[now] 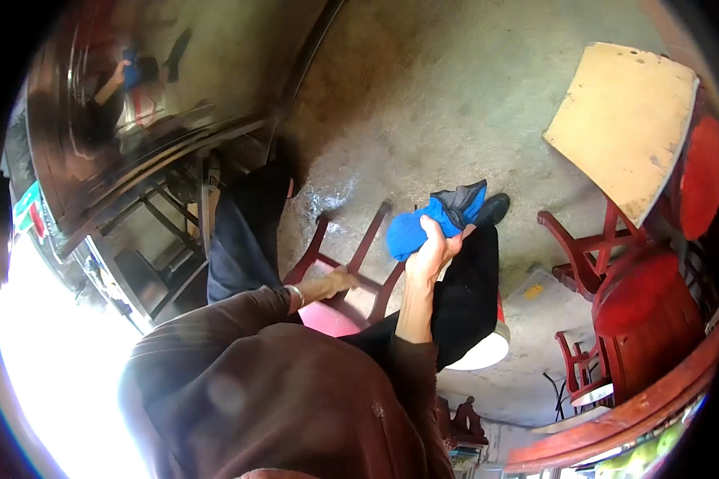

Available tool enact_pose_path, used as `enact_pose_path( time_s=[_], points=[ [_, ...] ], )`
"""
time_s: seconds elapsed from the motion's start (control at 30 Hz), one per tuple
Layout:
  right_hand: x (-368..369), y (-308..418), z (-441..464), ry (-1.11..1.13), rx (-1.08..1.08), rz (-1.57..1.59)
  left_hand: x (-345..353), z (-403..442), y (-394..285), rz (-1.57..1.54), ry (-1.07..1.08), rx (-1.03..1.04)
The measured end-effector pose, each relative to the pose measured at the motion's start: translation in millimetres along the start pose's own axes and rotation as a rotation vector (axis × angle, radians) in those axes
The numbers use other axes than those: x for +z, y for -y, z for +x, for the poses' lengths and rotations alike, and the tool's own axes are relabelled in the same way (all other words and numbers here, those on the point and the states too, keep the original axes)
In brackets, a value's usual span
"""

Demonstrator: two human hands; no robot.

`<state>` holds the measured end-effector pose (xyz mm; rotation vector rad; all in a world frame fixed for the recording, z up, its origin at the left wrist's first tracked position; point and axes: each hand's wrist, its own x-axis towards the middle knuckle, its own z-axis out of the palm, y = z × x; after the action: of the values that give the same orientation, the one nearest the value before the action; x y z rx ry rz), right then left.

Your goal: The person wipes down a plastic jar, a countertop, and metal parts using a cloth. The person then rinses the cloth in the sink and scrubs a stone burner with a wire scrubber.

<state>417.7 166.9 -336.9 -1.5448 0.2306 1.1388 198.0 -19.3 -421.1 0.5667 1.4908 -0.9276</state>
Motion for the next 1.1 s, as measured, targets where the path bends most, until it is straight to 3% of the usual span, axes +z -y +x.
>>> enact_pose_path(
  time_s=[0.07,0.17,0.2,0.33,0.4,0.43,0.47,0.57,0.6,0.7,0.8,0.87,0.9,0.97,1.0,1.07,1.1],
  points=[
    [-14,0,20,-0.043,-0.111,-0.001,-26,11,-30,0.080,-0.020,0.121],
    [-11,40,29,-0.096,-0.195,0.026,-102,8,-97,0.446,-0.043,1.100],
    [-16,56,30,-0.086,-0.184,0.034,-133,-7,-129,0.447,-0.070,1.232],
    [-47,86,37,-0.202,-0.271,0.117,-254,-80,-228,0.174,-0.101,1.321],
    [-57,98,29,-0.187,-0.273,0.182,-293,-116,-255,0.157,-0.176,1.471],
    [-58,103,27,-0.196,-0.286,0.201,-299,-166,-270,0.251,-0.321,1.571],
    [-59,108,25,-0.215,-0.278,0.196,-304,-220,-282,0.693,-0.817,1.605],
    [-55,128,20,-0.119,-0.222,0.158,-304,-158,-298,0.431,-1.083,1.057],
    [-51,138,17,-0.084,-0.204,0.139,-307,-123,-296,0.477,-1.256,1.027],
    [-15,181,9,-0.036,-0.193,0.077,-271,-189,-295,0.682,-1.698,0.948],
    [-8,196,39,0.151,-0.271,-0.112,-271,-184,-299,0.522,-1.635,0.977],
    [40,228,35,0.167,-0.287,-0.283,-271,-178,-303,0.387,-1.626,0.968],
    [56,233,40,0.297,-0.254,-0.370,-271,-176,-305,0.319,-1.622,0.965],
    [84,220,65,0.475,-0.237,-0.911,-272,-177,-308,0.274,-1.578,0.955],
    [111,227,59,0.557,-0.182,-1.265,-273,-179,-305,0.348,-1.439,0.904],
    [140,194,57,0.654,-0.557,-1.509,-275,-180,-303,0.451,-1.583,1.020],
    [153,184,55,0.698,-0.572,-1.627,-276,-180,-307,0.299,-1.571,1.030]
  ],
)
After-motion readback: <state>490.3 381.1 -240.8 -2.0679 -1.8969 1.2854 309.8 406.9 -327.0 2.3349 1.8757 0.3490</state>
